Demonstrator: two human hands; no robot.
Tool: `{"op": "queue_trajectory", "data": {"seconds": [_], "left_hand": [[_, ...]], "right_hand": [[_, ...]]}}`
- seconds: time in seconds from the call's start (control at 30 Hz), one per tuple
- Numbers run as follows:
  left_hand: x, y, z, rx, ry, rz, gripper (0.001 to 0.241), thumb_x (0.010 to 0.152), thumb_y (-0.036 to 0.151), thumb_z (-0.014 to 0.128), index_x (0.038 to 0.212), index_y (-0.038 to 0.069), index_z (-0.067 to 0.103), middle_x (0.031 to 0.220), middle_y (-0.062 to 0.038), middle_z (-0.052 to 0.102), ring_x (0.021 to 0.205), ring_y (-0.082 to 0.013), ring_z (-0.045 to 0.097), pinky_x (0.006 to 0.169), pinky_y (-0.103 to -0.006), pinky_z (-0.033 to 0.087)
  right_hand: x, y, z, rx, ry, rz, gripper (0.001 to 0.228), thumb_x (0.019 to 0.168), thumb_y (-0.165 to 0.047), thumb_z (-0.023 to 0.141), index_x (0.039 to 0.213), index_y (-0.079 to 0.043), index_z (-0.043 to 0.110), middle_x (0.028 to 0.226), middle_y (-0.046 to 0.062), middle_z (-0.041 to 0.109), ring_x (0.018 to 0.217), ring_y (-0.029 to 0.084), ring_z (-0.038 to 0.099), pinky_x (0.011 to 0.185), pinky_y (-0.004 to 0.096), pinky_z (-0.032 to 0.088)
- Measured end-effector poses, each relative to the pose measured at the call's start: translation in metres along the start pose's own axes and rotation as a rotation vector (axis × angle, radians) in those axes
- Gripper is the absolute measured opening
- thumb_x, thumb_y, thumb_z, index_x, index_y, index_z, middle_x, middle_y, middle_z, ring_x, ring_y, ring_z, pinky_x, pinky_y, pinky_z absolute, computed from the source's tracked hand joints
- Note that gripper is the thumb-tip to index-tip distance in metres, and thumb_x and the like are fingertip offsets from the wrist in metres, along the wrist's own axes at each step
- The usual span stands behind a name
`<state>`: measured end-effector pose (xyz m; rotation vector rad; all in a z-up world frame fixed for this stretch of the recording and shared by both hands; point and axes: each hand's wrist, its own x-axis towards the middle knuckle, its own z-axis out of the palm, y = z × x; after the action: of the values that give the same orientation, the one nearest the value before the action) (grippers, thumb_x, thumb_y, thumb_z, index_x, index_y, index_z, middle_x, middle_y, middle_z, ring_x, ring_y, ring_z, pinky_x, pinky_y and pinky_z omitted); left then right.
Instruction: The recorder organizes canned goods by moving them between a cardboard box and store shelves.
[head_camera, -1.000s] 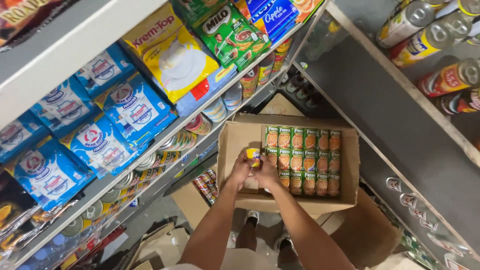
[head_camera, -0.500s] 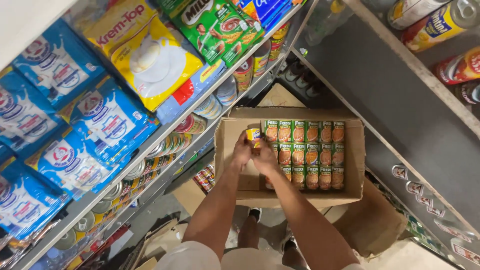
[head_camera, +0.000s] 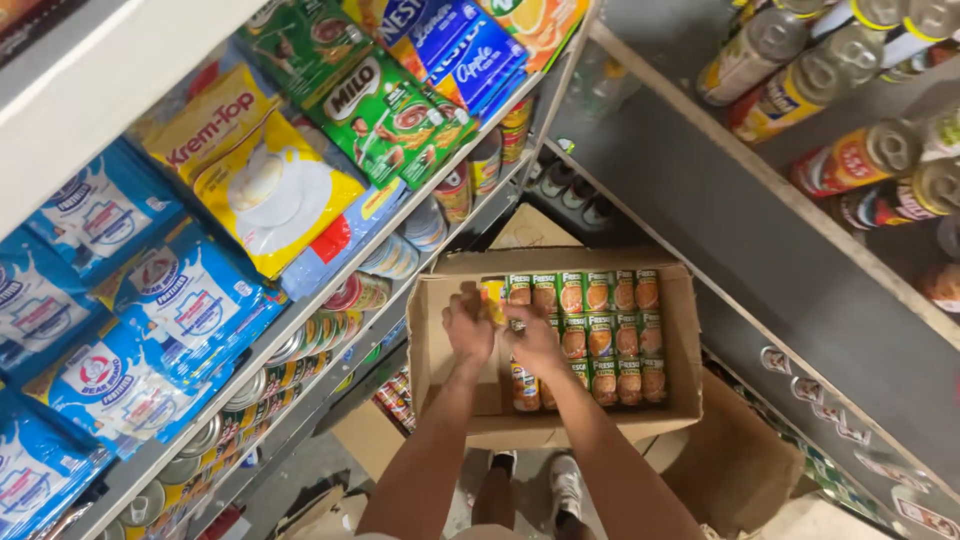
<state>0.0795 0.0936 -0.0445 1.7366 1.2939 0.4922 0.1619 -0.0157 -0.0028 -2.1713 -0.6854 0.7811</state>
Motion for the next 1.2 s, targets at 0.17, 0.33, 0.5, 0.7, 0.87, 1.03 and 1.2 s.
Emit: {"op": "queue_trajectory", "data": {"seconds": [0.17,0.33,0.5,0.7,0.87,1.03,1.2], "left_hand": [[-0.007,0.082,0.0,-0.206,0.048,0.071,0.032,0.084,0.003,0.065,0.115,0.003,0.06,0.104,-0.015,0.059,0.095,-0.0304,0.06,0.087,-0.0412,0.05],[-0.001,0.189,-0.012,-0.384,0.07,0.418,0.03,0.089,0.002,0.064,0.119,0.001,0.062,0.099,-0.012,0.06,0.088,-0.0229,0.059,0.081,-0.0355,0.051],[-0.002,0.261,-0.023,-0.488,-0.05,0.387,0.023,0.092,0.005,0.066,0.115,0.003,0.064,0.088,-0.005,0.062,0.077,-0.0142,0.06,0.07,-0.029,0.051],[-0.02,0.307,-0.03,-0.527,-0.17,0.372,0.016,0.095,0.008,0.067,0.11,0.004,0.065,0.085,0.0,0.059,0.074,-0.0093,0.055,0.066,-0.0265,0.048],[-0.011,0.344,-0.025,-0.625,-0.187,0.422,0.016,0.096,0.008,0.067,0.111,0.004,0.066,0.083,0.001,0.059,0.074,-0.0068,0.053,0.066,-0.0244,0.047],[-0.004,0.36,-0.016,-0.789,-0.2,0.435,0.017,0.096,0.006,0.063,0.112,0.004,0.065,0.09,0.003,0.064,0.079,-0.0049,0.057,0.072,-0.0223,0.049],[-0.006,0.358,-0.019,-0.786,-0.233,0.416,0.019,0.096,0.008,0.068,0.114,0.001,0.066,0.086,0.0,0.061,0.079,-0.0067,0.053,0.071,-0.0233,0.048]], "right_hand": [[-0.001,-0.074,-0.088,0.125,0.139,-0.066,0.036,0.092,-0.019,0.071,0.127,-0.009,0.066,0.113,0.016,0.072,0.096,0.023,0.072,0.082,0.035,0.056],[-0.018,-0.161,-0.192,0.098,0.297,-0.274,0.033,0.094,-0.016,0.069,0.126,-0.007,0.066,0.117,0.013,0.061,0.086,0.018,0.067,0.074,0.031,0.056],[-0.037,-0.192,-0.242,0.065,0.343,-0.311,0.033,0.097,-0.016,0.069,0.128,-0.008,0.067,0.115,0.011,0.06,0.086,0.02,0.063,0.075,0.032,0.053],[-0.045,-0.189,-0.257,0.142,0.296,-0.26,0.033,0.095,-0.013,0.069,0.127,-0.007,0.066,0.115,0.008,0.06,0.084,0.013,0.066,0.071,0.028,0.053],[-0.042,-0.201,-0.295,0.156,0.383,-0.432,0.034,0.094,-0.008,0.069,0.128,-0.005,0.065,0.117,0.008,0.058,0.08,0.011,0.065,0.069,0.025,0.052],[-0.036,-0.195,-0.317,0.136,0.434,-0.508,0.033,0.096,-0.007,0.069,0.128,-0.003,0.065,0.113,0.006,0.056,0.077,0.008,0.059,0.068,0.024,0.05],[-0.022,-0.184,-0.298,0.095,0.41,-0.489,0.031,0.095,-0.008,0.071,0.126,-0.003,0.066,0.104,0.004,0.055,0.073,0.006,0.056,0.063,0.023,0.047]]}}
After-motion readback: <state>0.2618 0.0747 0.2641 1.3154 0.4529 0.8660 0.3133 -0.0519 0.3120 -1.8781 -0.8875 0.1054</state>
